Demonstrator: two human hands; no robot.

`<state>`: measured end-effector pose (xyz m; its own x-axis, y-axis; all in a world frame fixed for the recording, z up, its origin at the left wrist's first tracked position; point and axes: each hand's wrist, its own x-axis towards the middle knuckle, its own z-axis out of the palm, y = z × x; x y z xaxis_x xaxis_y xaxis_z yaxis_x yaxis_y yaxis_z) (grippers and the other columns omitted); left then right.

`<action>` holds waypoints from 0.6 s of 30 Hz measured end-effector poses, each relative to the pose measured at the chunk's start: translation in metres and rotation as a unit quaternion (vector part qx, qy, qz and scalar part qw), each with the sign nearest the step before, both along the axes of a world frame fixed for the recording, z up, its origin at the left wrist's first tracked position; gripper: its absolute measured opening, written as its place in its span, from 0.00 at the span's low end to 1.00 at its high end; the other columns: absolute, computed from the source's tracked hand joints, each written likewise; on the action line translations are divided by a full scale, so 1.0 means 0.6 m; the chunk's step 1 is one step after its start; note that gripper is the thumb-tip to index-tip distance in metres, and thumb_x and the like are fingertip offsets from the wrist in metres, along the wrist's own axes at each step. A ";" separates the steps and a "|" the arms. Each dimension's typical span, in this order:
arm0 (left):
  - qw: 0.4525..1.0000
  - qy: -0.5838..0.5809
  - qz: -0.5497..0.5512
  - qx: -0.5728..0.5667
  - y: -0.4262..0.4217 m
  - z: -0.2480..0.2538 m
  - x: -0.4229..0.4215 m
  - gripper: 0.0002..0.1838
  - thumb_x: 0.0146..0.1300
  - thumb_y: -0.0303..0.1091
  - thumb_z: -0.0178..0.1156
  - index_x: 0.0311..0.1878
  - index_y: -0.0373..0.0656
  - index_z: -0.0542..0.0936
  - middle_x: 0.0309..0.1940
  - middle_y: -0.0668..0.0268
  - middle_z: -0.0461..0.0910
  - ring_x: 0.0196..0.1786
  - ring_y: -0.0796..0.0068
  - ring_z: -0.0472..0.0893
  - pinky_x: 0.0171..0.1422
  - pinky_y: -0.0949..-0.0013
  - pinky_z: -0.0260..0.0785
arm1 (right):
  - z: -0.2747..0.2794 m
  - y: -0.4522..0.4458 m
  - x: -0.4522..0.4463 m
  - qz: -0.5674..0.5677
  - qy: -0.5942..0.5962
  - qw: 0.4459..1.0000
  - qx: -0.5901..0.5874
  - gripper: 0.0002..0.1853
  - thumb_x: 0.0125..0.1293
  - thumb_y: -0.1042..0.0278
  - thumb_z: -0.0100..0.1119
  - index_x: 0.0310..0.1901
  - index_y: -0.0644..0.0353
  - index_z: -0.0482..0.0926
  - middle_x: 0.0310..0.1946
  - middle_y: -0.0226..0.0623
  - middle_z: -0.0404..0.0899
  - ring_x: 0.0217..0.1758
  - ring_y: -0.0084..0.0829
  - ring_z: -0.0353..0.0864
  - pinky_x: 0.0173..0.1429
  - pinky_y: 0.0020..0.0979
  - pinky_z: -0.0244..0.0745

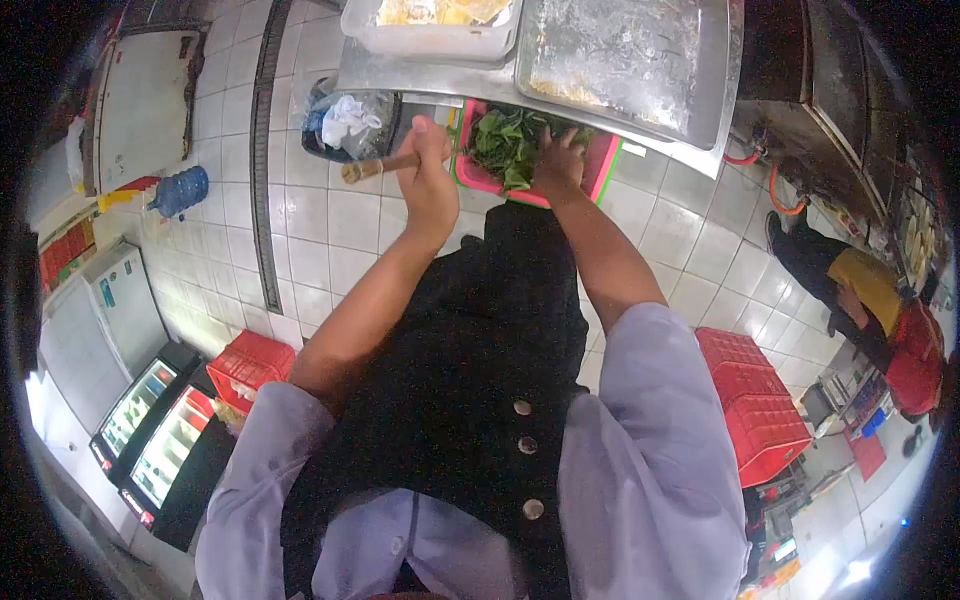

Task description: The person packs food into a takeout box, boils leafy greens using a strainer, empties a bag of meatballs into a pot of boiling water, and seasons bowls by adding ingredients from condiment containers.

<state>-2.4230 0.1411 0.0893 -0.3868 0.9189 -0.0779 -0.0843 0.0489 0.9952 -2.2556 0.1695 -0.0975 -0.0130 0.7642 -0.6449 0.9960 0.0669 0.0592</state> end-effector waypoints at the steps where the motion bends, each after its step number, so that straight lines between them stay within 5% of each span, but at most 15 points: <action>1: 1.000 0.004 0.005 -0.004 0.004 -0.001 0.000 0.25 0.85 0.46 0.45 0.28 0.44 0.64 0.24 0.77 0.60 0.30 0.84 0.58 0.33 0.70 0.51 | -0.006 0.004 0.002 -0.042 0.059 0.997 0.016 0.41 0.73 0.54 0.59 0.83 0.50 0.53 0.82 0.59 0.50 0.78 0.65 0.64 0.69 0.54 0.78; 2: 1.000 0.006 0.010 -0.008 0.005 -0.002 0.000 0.25 0.85 0.47 0.45 0.28 0.44 0.64 0.24 0.77 0.60 0.29 0.84 0.58 0.33 0.70 0.50 | -0.010 0.008 0.014 -0.085 0.116 0.989 0.030 0.38 0.73 0.57 0.58 0.82 0.50 0.57 0.81 0.58 0.53 0.78 0.63 0.65 0.68 0.53 0.79; 5: 1.000 0.017 0.007 0.016 0.006 0.015 0.003 0.26 0.85 0.47 0.46 0.27 0.44 0.63 0.23 0.79 0.58 0.28 0.85 0.57 0.32 0.70 0.49 | -0.032 0.040 0.070 0.019 0.128 0.990 0.054 0.28 0.72 0.63 0.57 0.73 0.54 0.71 0.73 0.59 0.68 0.74 0.57 0.71 0.71 0.53 0.75; 8: 0.999 -0.021 -0.032 0.028 -0.012 0.011 0.002 0.27 0.85 0.46 0.48 0.25 0.44 0.62 0.22 0.80 0.55 0.29 0.85 0.55 0.32 0.70 0.49 | -0.090 0.074 0.127 0.148 0.098 0.903 0.392 0.22 0.71 0.64 0.57 0.65 0.57 0.79 0.63 0.58 0.79 0.69 0.53 0.78 0.74 0.54 0.70; 12: 0.996 0.017 -0.091 0.000 -0.056 0.014 0.001 0.26 0.86 0.46 0.45 0.28 0.41 0.62 0.26 0.73 0.58 0.32 0.79 0.57 0.37 0.69 0.52 | -0.104 0.140 0.076 0.139 0.234 0.891 0.364 0.21 0.70 0.66 0.58 0.62 0.62 0.80 0.58 0.54 0.83 0.66 0.59 0.78 0.74 0.50 0.69; 18: 0.991 0.049 -0.123 0.031 -0.069 -0.004 -0.004 0.25 0.84 0.42 0.49 0.27 0.40 0.64 0.23 0.77 0.58 0.30 0.83 0.57 0.32 0.70 0.51 | -0.121 0.173 -0.086 0.079 0.215 0.936 0.265 0.21 0.68 0.67 0.60 0.61 0.62 0.80 0.58 0.54 0.83 0.66 0.59 0.78 0.73 0.50 0.69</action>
<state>-2.4257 0.0996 0.0869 -0.1526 0.9882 0.0081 0.0196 -0.0051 0.9998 -2.3072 0.2732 -0.1699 -0.3253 0.9419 -0.0839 0.9151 0.2912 -0.2790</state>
